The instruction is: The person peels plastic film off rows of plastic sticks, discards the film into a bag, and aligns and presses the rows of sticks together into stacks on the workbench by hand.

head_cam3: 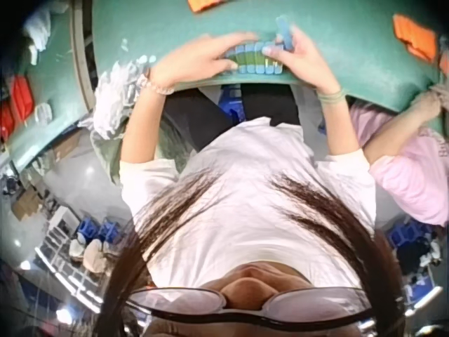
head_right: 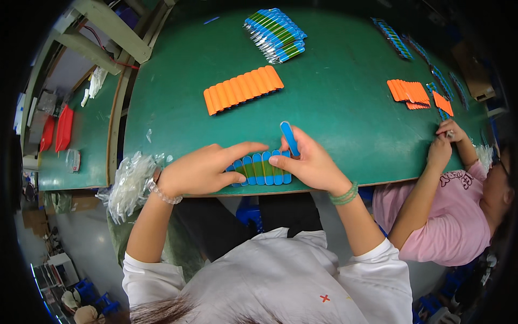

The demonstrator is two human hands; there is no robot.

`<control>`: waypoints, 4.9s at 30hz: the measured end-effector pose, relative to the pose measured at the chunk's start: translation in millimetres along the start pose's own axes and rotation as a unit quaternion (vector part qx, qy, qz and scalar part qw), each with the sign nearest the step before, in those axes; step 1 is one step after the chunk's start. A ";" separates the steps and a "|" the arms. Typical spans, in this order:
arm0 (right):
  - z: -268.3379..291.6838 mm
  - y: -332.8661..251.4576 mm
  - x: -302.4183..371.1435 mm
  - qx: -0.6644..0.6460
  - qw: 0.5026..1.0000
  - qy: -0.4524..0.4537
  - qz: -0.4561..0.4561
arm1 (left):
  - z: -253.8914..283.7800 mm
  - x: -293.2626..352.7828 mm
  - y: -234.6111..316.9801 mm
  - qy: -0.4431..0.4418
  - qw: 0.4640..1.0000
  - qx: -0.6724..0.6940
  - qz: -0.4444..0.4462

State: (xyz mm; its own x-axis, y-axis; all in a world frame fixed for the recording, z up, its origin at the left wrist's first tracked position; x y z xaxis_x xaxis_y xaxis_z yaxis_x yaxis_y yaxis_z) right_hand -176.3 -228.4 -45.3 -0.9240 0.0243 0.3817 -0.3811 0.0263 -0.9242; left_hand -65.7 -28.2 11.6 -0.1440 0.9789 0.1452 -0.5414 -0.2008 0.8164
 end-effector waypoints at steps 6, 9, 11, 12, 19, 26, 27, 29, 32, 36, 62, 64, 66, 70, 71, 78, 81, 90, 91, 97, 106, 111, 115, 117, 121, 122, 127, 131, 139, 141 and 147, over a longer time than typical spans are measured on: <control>1.0 3.5 -2.0 0.014 1.000 0.000 -0.002 | 3.6 8.3 -6.3 0.012 1.000 0.018 0.016; 2.0 3.4 -2.0 0.005 1.000 0.002 -0.008 | -2.0 24.2 -11.5 0.082 0.996 0.002 0.014; 1.1 -0.5 -0.5 -0.003 1.000 -0.001 -0.018 | -4.0 27.5 -15.4 0.114 0.993 0.018 0.018; 1.3 -3.3 -0.1 0.008 1.000 0.001 -0.015 | -4.2 25.9 -15.5 0.115 0.993 0.040 0.003; -0.1 2.0 0.5 0.021 1.000 -0.013 -0.017 | -8.5 32.3 -17.8 0.138 0.987 0.077 0.010; -0.1 -2.5 -1.0 0.055 0.998 0.018 -0.004 | -24.2 54.8 -33.1 0.277 0.899 0.323 0.104; -2.1 0.7 -2.9 0.010 1.000 0.007 0.008 | -24.4 52.3 -35.7 0.281 0.895 0.332 0.103; -4.5 -1.9 0.7 -0.035 0.999 -0.004 0.021 | -26.7 53.9 -38.9 0.286 0.891 0.339 0.100; -5.3 -13.7 11.5 0.234 0.966 0.030 0.102 | -40.3 64.9 -35.5 0.263 0.908 0.281 0.167; -5.7 -7.4 19.7 0.433 0.853 0.040 0.288 | -41.5 68.3 -6.5 0.238 0.952 -0.192 0.028; -33.4 -13.8 132.9 0.318 0.914 -0.017 0.252 | -107.7 134.7 52.7 0.384 0.919 -0.066 -0.060; -27.1 -23.6 102.9 0.305 0.934 0.067 0.176 | -99.6 118.9 40.3 0.424 0.904 -0.048 -0.007; -16.5 -25.4 63.8 0.244 0.960 0.096 0.101 | -89.5 96.3 9.2 0.522 0.847 0.099 -0.020; 14.0 -58.6 -38.8 0.143 0.966 0.136 0.166 | -6.4 30.8 -19.3 0.591 0.805 0.036 -0.036; 21.6 -66.0 -63.0 0.127 0.957 0.147 0.214 | 12.9 18.7 -24.4 0.569 0.822 0.039 -0.013; 35.7 -76.6 -145.1 0.235 0.940 0.147 0.197 | 48.5 -16.0 -79.7 0.509 0.851 -0.114 0.060; 36.3 -70.6 -148.9 0.236 0.954 0.122 0.142 | 46.5 -11.9 -93.8 0.496 0.861 -0.102 0.047; 60.0 -80.6 -121.3 0.357 0.925 0.004 0.129 | 45.6 -5.0 -83.7 0.350 0.933 -0.081 0.015; 58.6 -80.8 -121.1 0.357 0.925 0.004 0.129 | 46.7 -5.7 -85.1 0.345 0.932 -0.106 0.019; 63.1 -81.8 -121.7 0.396 0.909 0.034 0.124 | 49.2 -12.6 -76.4 0.315 0.925 -0.211 0.020; 60.2 -75.0 -125.6 0.418 0.898 0.059 0.125 | 51.6 -17.7 -68.4 0.292 0.913 -0.275 0.075; 53.6 -69.9 -120.6 0.451 0.889 0.061 0.057 | 64.6 -6.6 -86.0 0.290 0.933 -0.207 0.044; 53.4 -66.6 -118.9 0.455 0.888 0.045 0.058 | 66.6 5.0 -79.8 0.311 0.943 -0.114 0.016; 58.6 -61.1 -116.8 0.432 0.898 0.065 0.058 | 50.5 2.7 -53.0 0.317 0.928 -0.193 -0.011; 68.8 -52.1 -109.4 0.356 0.926 0.044 0.118 | -23.4 -14.3 26.0 0.218 0.937 -0.257 -0.088; 67.2 -51.9 -110.2 0.293 0.948 0.043 0.119 | -42.6 -15.7 37.7 0.195 0.939 -0.266 -0.099; 68.6 -45.8 -116.0 0.181 0.967 0.083 0.155 | -89.7 -22.6 19.2 0.262 0.895 -0.345 -0.107; 65.5 -43.4 -118.5 0.086 0.980 0.084 0.161 | -108.2 -23.5 9.1 0.326 0.875 -0.342 -0.102; 67.6 -46.7 -116.8 -0.028 0.979 0.104 0.170 | -38.9 75.8 6.3 0.871 0.477 0.108 -0.036; 70.3 -45.0 -115.7 -0.025 0.976 0.133 0.169 | -14.2 145.1 22.5 0.873 0.455 -0.176 -0.024; 76.7 -38.5 -141.6 0.026 0.932 0.249 0.262 | -5.0 221.1 -17.6 0.683 0.537 -0.475 0.138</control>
State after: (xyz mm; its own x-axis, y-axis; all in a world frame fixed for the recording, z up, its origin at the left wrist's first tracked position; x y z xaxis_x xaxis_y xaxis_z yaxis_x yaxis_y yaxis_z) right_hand -33.3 -309.6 -65.0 -0.8588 0.4818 -0.1740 0.1042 -0.1684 -0.9802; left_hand -92.2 191.6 26.6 -0.4502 0.0939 -0.8880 -0.4279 -0.8955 0.1222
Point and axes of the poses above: each hand's wrist, its own x-axis away from the middle knuckle, its own z-axis out of the back of the hand, y = z × x, the point moved 2 cm from there along -x, towards the middle knuckle, and after that the axes turned 12 degrees about -z, right-handed, at the moved point
